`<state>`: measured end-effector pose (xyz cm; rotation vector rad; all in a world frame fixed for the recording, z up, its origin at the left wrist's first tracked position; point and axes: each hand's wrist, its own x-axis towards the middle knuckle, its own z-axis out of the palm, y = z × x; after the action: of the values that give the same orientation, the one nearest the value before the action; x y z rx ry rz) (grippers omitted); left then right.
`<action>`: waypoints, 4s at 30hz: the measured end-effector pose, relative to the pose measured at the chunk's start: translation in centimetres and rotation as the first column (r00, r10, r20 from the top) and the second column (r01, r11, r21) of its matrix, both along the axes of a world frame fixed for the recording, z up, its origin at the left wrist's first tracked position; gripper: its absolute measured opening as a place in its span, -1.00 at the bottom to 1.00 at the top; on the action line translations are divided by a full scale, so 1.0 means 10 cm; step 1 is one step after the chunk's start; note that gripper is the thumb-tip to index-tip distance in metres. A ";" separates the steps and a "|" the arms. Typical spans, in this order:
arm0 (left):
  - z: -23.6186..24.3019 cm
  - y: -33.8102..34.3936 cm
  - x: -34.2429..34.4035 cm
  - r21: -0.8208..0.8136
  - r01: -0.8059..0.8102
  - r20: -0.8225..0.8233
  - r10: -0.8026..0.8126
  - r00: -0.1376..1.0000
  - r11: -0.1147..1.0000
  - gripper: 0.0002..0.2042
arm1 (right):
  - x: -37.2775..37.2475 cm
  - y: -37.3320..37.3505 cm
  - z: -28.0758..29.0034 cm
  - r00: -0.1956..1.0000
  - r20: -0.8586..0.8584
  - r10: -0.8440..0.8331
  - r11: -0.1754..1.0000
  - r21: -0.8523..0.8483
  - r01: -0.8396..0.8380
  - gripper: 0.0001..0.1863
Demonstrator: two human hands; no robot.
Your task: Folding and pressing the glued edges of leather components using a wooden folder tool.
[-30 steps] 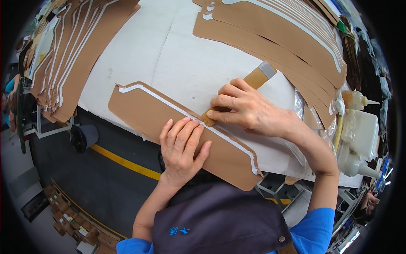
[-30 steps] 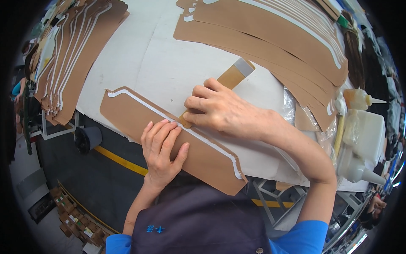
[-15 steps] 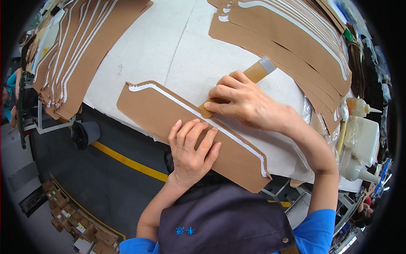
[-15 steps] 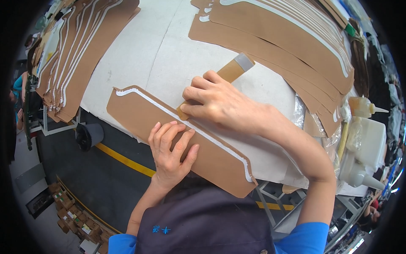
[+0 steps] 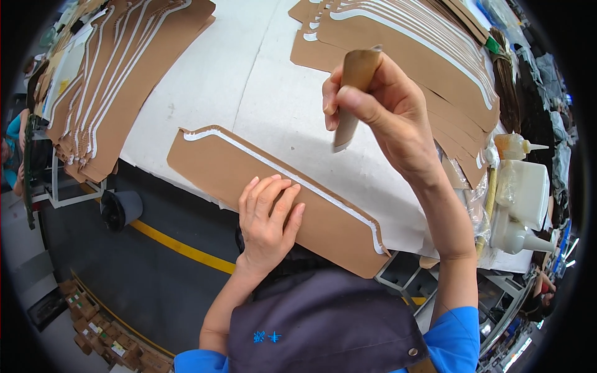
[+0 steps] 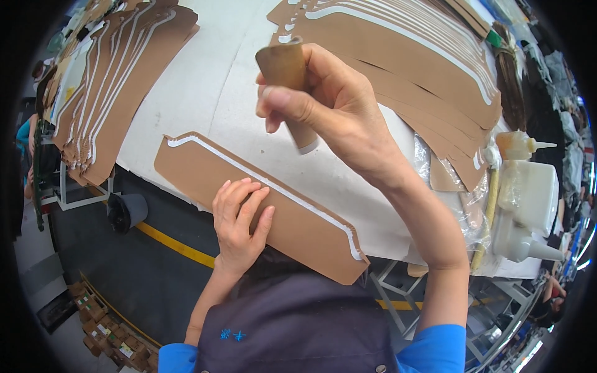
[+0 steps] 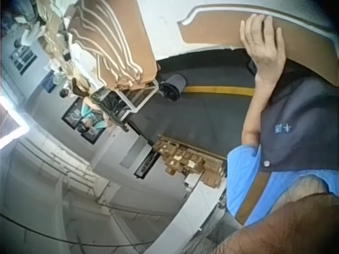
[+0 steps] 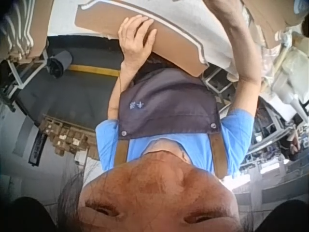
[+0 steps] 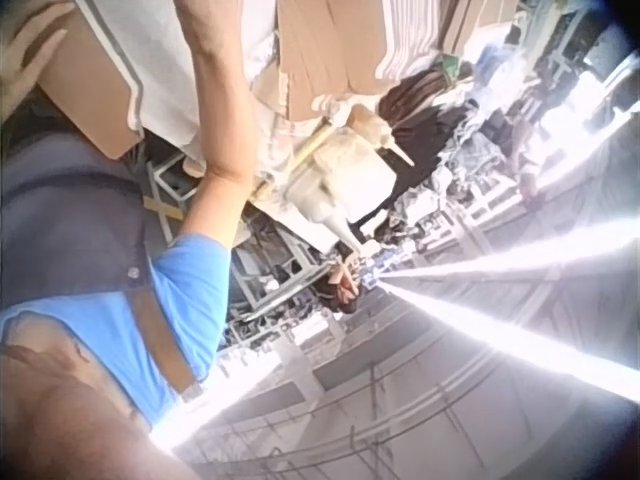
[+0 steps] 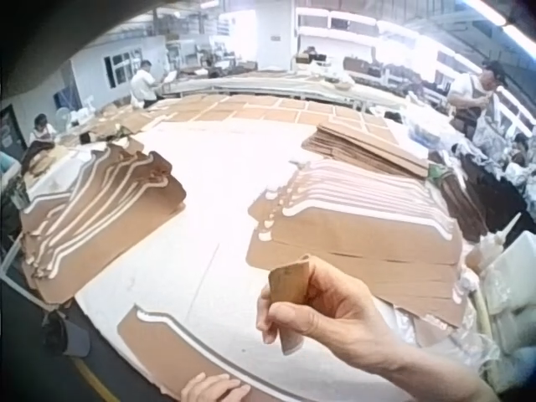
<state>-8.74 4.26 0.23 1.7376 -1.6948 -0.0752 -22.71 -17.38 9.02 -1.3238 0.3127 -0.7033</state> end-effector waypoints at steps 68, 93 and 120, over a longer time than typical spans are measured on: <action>-0.07 -0.01 -0.33 -0.012 0.537 0.001 -0.537 0.843 0.843 -0.48 | -1.06 1.46 -0.46 0.527 -0.489 -0.695 0.502 -0.855 -0.131 -0.58; 0.10 -0.54 0.08 0.173 0.592 0.115 -0.613 0.781 0.787 -0.50 | -0.80 0.62 -0.60 0.586 -0.465 -0.664 0.413 -0.881 -0.231 -0.70; 0.14 -0.50 0.00 0.182 0.544 0.022 -0.556 0.831 0.819 -0.42 | -0.56 0.51 -0.66 0.691 -0.465 -0.553 0.327 -0.884 -0.334 -0.75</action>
<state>-8.75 -0.73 1.64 1.3133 -2.2597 -0.4327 -28.35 -12.29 2.40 -2.8377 0.7191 -0.3969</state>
